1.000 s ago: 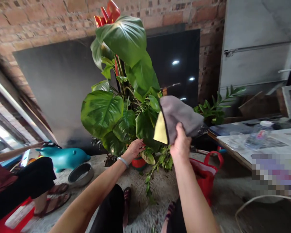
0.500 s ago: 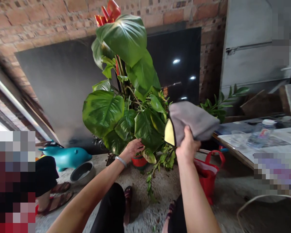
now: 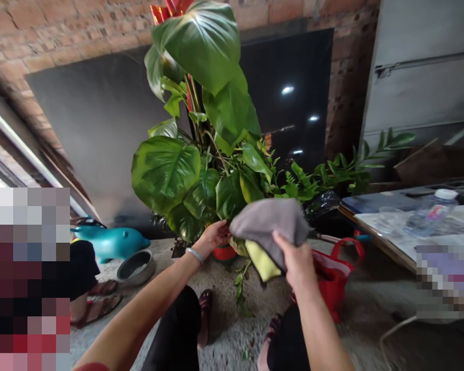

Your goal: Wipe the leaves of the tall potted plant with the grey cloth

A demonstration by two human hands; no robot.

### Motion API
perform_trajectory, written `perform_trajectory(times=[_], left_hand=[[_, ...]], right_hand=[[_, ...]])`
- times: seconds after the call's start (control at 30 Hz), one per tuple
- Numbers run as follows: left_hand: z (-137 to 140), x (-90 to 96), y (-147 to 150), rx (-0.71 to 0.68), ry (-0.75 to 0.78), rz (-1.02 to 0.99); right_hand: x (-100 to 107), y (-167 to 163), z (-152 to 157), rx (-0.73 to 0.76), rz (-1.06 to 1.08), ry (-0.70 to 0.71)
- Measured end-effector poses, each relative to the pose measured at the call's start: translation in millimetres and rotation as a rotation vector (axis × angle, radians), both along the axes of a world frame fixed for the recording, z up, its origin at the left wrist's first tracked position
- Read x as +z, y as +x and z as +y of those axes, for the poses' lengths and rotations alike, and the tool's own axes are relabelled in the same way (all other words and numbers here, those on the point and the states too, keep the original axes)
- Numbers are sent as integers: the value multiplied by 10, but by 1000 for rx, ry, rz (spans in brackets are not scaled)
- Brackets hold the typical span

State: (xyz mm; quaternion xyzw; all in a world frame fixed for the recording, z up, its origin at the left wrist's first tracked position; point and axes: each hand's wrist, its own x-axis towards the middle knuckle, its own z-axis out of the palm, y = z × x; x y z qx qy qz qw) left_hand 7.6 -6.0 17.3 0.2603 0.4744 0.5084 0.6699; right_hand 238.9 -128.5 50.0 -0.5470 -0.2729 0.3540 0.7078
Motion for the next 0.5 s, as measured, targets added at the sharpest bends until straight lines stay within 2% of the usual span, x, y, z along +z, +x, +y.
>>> perform_trajectory(times=[0.07, 0.1, 0.13, 0.2, 0.27, 0.33, 0.4, 0.43, 0.5], left_hand=[[-43, 50, 53, -29, 11, 35], [-63, 74, 94, -47, 25, 32], [-80, 91, 139, -58, 37, 25], [-104, 99, 216, -55, 50, 15], [-123, 68, 231, -33, 59, 1], [-149, 13, 139, 7, 65, -4], [-188, -34, -72, 35, 64, 13], [-207, -41, -212, 44, 58, 29], [-232, 1, -512, 79, 50, 60]], right_hand=[[314, 47, 230, -325, 121, 75], [449, 19, 357, -423, 146, 119], [542, -46, 466, -459, 137, 167], [551, -255, 561, -332, 64, 196], [312, -488, 457, -68, -11, 113], [-82, -629, 209, 134, -27, -40], [-447, -608, -55, 187, 40, -170], [-555, -542, -154, 167, 82, -222], [-544, -362, -239, 50, 180, -275]])
